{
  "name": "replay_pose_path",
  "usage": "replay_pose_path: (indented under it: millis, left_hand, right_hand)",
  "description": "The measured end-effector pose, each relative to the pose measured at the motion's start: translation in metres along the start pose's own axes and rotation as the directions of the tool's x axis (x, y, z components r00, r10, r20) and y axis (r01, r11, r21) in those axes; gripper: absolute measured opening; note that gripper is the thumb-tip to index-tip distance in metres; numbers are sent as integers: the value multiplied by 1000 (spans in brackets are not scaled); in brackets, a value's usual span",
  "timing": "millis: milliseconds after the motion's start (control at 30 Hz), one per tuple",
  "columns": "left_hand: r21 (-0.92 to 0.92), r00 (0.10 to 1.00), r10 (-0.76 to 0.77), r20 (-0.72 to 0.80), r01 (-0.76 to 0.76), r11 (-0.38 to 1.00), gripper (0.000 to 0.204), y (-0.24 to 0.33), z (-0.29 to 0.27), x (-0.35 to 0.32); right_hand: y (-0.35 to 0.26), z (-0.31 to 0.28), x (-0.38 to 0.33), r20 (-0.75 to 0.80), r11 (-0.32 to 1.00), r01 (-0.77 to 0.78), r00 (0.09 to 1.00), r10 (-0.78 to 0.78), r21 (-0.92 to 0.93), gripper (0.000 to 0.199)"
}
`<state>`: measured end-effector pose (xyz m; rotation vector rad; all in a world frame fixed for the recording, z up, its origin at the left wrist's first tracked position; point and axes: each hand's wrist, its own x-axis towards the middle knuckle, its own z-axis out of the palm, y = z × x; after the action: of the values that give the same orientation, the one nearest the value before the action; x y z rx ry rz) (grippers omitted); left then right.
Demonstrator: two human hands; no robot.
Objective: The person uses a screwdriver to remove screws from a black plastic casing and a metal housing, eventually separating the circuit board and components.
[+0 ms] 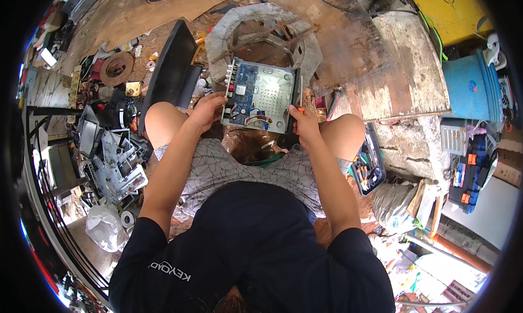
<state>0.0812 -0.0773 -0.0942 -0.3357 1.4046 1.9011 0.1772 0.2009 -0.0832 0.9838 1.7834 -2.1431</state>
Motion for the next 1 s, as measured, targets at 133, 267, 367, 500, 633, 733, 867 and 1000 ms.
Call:
replay_pose_path:
  millis: [133, 267, 367, 500, 633, 733, 867, 1000]
  left_hand:
    - [2, 1000, 1, -11, -1, 1000, 39, -13, 13, 12]
    - [52, 986, 112, -123, -106, 993, 39, -39, 16, 33]
    - [102, 958, 165, -233, -145, 984, 49, -61, 5, 52]
    - [101, 949, 102, -297, -75, 992, 66, -72, 0, 59]
    - [-3, 966, 60, -252, -63, 998, 70, -64, 8, 51]
    - [9, 950, 118, -289, -120, 993, 66, -65, 13, 59]
    - [143, 892, 192, -409, -145, 979, 60, -68, 23, 72]
    - [177, 894, 199, -402, -138, 975, 56, -74, 21, 81]
  right_hand:
    - [-1, -18, 18, 35, 999, -22, 999, 23, -40, 23]
    - [-9, -30, 26, -133, 998, 65, 989, -63, 14, 23]
    - [-16, -41, 23, -191, 991, 134, 973, -131, 3, 23]
    - [-26, -64, 21, 17, 973, 179, 984, -179, -143, 24]
    - [-56, -46, -1, 99, 952, 214, 976, -196, -221, 38]
    - [-62, -39, -4, 85, 972, 148, 987, -134, -185, 43]
    - [-64, -30, -7, 137, 898, 192, 979, -148, -397, 39]
    - [-48, -20, 9, 148, 687, 326, 940, -306, -650, 38]
